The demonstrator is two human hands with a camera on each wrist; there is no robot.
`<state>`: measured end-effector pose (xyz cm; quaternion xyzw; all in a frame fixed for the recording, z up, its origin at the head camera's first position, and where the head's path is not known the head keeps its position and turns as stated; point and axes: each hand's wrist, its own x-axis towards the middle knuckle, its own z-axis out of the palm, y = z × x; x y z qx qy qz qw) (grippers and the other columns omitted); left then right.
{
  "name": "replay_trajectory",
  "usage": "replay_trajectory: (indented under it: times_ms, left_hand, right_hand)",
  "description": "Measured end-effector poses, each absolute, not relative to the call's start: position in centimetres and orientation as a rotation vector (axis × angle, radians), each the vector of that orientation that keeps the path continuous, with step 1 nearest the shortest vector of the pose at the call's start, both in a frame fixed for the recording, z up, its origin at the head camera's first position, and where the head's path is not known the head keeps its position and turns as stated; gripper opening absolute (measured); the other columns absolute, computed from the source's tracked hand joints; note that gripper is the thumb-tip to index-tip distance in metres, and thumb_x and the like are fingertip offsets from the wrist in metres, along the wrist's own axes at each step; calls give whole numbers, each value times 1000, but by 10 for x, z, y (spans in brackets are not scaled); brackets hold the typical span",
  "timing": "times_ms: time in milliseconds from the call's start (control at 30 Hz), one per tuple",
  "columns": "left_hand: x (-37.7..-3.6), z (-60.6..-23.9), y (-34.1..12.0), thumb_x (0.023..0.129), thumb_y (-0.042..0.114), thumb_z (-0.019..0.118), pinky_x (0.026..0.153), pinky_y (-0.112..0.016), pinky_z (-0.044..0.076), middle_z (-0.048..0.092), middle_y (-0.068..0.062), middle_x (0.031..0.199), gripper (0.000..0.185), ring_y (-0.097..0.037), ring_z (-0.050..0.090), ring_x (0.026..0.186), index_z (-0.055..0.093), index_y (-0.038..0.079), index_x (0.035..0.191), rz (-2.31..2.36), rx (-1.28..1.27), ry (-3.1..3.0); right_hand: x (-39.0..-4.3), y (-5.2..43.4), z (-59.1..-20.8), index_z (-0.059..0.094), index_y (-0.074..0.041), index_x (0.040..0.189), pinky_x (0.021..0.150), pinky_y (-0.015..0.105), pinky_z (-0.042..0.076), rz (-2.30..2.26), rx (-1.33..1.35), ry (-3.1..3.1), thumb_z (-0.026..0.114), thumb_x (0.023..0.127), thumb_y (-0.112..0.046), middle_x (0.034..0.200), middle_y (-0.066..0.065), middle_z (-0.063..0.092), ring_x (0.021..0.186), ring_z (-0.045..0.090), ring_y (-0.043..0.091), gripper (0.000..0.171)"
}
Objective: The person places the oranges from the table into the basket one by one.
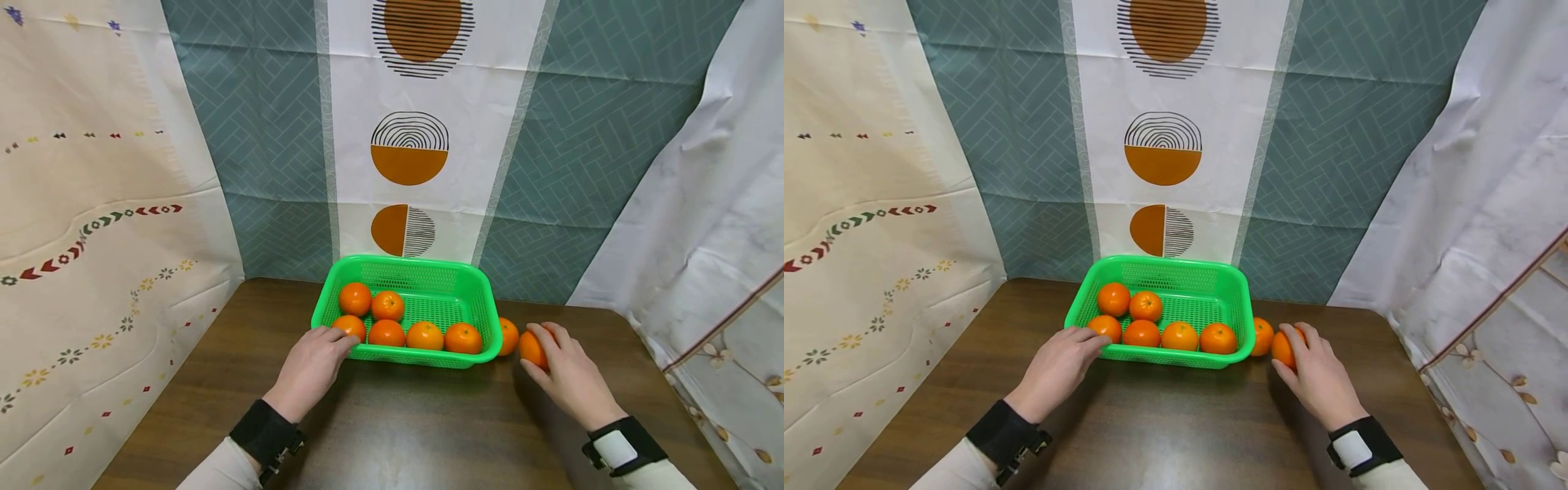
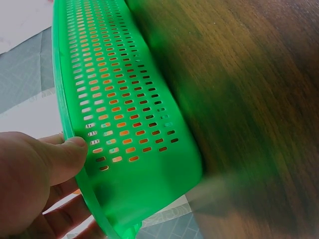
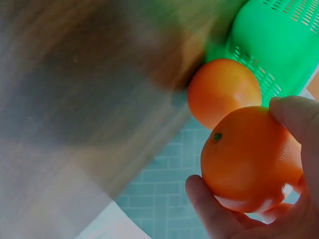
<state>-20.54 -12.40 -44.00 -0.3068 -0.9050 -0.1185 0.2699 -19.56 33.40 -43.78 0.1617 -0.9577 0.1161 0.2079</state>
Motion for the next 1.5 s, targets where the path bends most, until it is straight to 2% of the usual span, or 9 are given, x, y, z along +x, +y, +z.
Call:
replay_trajectory:
  times_ms: [300, 633, 900, 1500]
  left_hand:
    - [-205, -439, -125, 88, 11, 79, 80, -34, 51, 66, 6, 95, 22, -18, 57, 84, 75, 17, 110, -324, -816, -2478]
    - [-206, -441, -125, 86, 8, 81, 77, -33, 51, 66, 5, 93, 24, -18, 57, 82, 75, 17, 107, -342, -825, -2441]
    - [-205, -440, -125, 89, 11, 79, 78, -33, 51, 66, 6, 94, 21, -18, 57, 83, 75, 17, 109, -342, -814, -2474]
    - [-205, -440, -124, 86, 9, 81, 78, -33, 51, 66, 6, 95, 24, -18, 57, 83, 75, 18, 108, -337, -808, -2472]
  right_hand:
    - [-200, 331, -424, 53, -7, 139, 76, 59, 55, 332, 486, -2607, 85, 83, -27, 133, 20, 48, 99, 56, 43, 68]
    - [-205, 326, -417, 52, -8, 140, 79, 60, 54, 350, 499, -2615, 84, 84, -28, 135, 19, 47, 102, 55, 43, 68]
    - [-209, 322, -413, 52, -7, 140, 80, 58, 54, 344, 525, -2605, 85, 83, -29, 134, 18, 48, 103, 55, 42, 68]
    - [-221, 303, -397, 51, -9, 141, 78, 55, 56, 352, 578, -2610, 83, 85, -30, 135, 17, 47, 104, 54, 40, 68]
